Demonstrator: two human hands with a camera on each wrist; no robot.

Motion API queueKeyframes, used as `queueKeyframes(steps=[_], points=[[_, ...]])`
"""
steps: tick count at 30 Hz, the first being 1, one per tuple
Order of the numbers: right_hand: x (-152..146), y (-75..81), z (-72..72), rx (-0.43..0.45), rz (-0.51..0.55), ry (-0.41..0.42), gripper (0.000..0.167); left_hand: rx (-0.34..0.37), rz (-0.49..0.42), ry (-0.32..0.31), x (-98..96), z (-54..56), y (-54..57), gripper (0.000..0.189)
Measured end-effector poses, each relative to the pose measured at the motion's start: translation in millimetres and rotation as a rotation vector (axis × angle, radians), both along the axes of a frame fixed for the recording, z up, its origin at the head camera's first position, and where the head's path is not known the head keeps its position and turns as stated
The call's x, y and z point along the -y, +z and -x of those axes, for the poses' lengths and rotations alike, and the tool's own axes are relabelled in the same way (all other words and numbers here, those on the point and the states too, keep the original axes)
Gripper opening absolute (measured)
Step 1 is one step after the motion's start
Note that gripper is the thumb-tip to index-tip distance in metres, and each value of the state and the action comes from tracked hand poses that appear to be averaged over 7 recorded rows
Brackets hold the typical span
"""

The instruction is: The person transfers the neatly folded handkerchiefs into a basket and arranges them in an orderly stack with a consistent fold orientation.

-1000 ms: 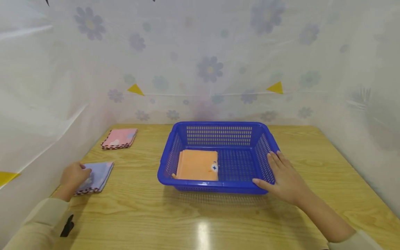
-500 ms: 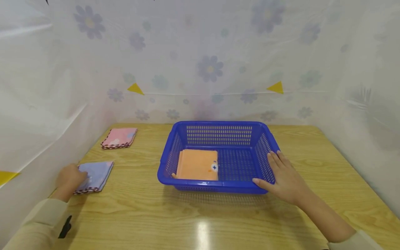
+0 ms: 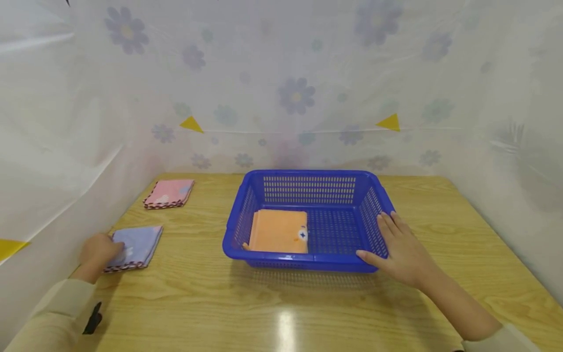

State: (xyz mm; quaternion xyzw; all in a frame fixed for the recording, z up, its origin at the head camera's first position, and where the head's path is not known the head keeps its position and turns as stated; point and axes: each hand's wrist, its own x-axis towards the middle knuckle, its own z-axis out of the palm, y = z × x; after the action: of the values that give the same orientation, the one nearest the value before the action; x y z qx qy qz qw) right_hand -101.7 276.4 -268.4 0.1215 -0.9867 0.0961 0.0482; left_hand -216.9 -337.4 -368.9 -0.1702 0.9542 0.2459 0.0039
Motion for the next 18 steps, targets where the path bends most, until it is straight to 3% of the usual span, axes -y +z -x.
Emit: queueKeyframes(steps=[8, 18], points=[[0.7, 0.2, -0.2, -0.009, -0.005, 0.002, 0.090, -0.015, -0.071, 0.043, -3.3, -1.1, 3.3, 0.049], [0.7, 1.0, 0.2, -0.011, -0.001, 0.005, 0.090, -0.004, -0.099, 0.076, -6.0, -0.4, 4.6, 0.037]])
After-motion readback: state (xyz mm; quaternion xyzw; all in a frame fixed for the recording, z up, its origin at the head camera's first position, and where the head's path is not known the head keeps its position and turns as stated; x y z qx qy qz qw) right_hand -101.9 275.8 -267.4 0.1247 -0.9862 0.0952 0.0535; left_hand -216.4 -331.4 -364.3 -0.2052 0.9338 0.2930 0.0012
